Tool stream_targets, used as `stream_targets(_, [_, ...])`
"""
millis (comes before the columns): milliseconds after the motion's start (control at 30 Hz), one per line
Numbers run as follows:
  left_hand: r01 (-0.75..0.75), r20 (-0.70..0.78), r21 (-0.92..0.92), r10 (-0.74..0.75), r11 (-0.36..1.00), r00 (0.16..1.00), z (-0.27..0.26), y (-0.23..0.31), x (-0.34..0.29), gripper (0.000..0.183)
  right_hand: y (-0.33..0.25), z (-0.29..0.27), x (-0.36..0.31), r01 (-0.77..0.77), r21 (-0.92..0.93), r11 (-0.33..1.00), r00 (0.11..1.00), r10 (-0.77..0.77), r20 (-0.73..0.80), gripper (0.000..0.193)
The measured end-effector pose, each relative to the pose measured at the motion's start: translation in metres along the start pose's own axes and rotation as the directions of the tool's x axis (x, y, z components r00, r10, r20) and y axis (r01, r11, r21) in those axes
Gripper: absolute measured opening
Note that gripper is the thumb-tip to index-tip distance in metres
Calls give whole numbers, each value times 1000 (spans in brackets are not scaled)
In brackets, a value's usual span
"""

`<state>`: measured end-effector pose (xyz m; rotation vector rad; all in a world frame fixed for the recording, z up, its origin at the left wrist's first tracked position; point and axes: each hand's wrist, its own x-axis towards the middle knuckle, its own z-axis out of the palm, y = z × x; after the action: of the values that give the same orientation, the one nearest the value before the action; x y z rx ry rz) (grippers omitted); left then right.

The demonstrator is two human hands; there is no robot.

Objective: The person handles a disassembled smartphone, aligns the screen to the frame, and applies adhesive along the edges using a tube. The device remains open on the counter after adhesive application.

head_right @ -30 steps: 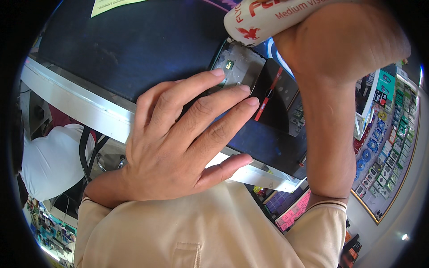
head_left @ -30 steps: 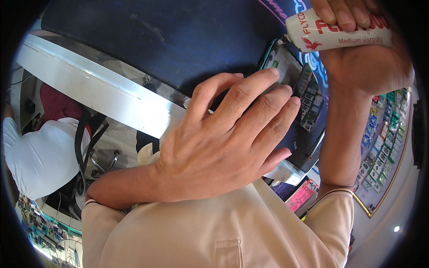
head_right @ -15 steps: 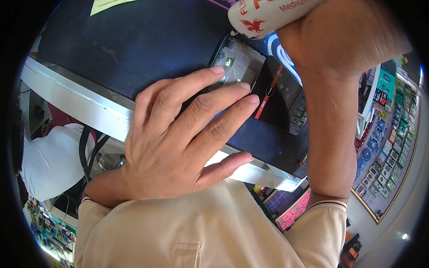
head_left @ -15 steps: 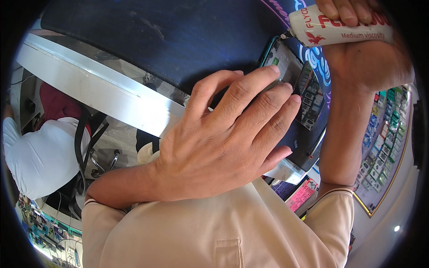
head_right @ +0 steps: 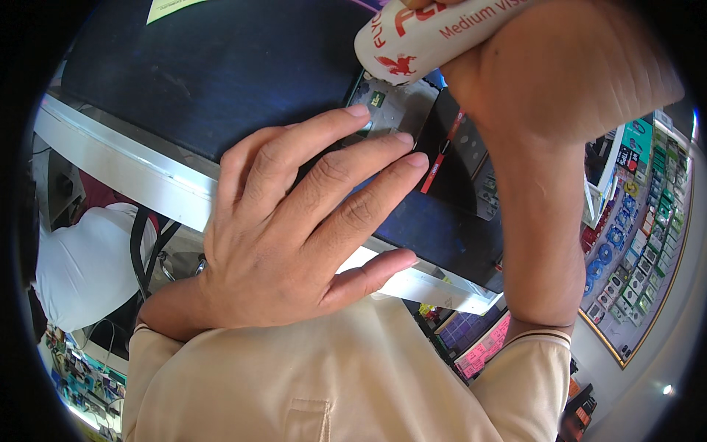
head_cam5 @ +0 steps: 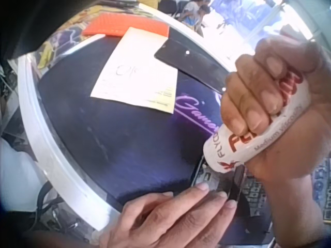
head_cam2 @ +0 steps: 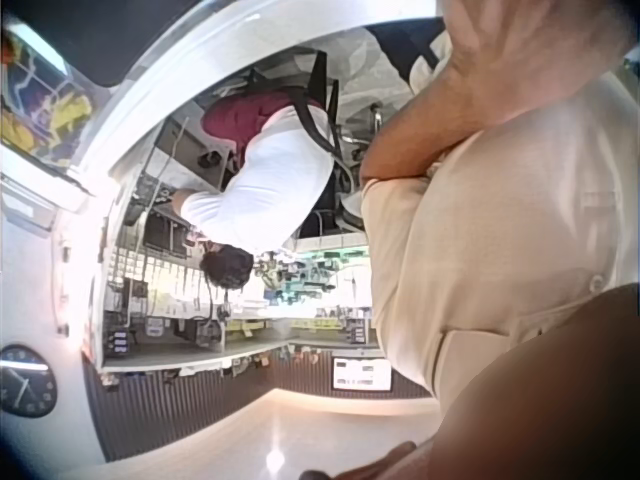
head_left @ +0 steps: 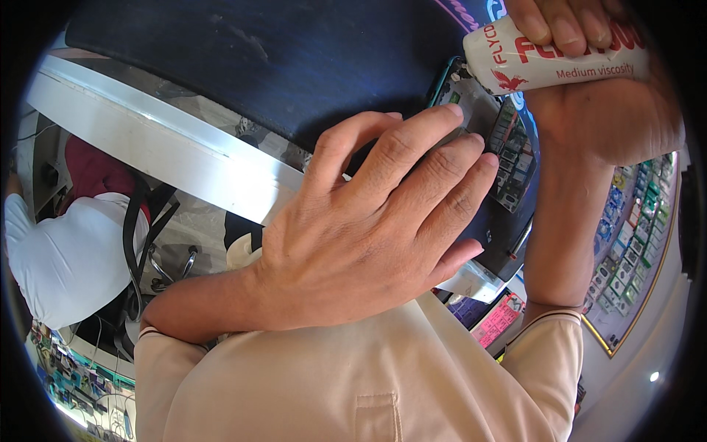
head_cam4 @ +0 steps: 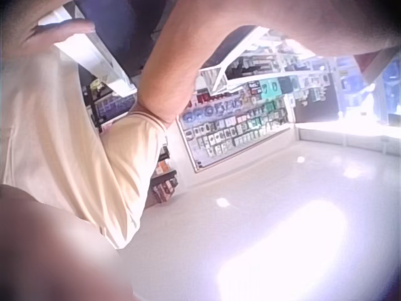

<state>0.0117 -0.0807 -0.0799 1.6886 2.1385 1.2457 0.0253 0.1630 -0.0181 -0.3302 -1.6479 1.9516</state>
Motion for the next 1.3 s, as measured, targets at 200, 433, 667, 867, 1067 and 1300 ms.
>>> stream_targets(200, [0, 0, 3, 0, 1000, 1000, 0, 1, 0, 66, -1, -1, -6, -6, -6, 1000, 1000, 6, 0, 29])
stream_targets(433, [17, 4, -34, -16, 999, 1000, 0, 1, 0, 66, -3, -1, -10, -4, 6, 1000, 1000, 4, -11, 30])
stream_targets(667, [57, 131, -148, -38, 987, 991, -20, 1, 4, 74, -22, -5, -11, 73, 173, 982, 994, -57, -98, 30])
stream_targets(867, [53, 160, -92, -37, 994, 986, -50, -8, 7, 68, -19, 8, -37, 156, 377, 913, 978, -90, -187, 30])
stream_targets(1067, [18, 6, 61, -19, 998, 1000, -65, -42, 18, 59, -2, 29, -61, 94, 318, 943, 980, -32, -195, 31])
stream_targets(1300, [-19, 63, 130, 11, 991, 998, -64, -53, 18, 68, 4, 47, -63, -6, 248, 969, 970, 66, -235, 36])
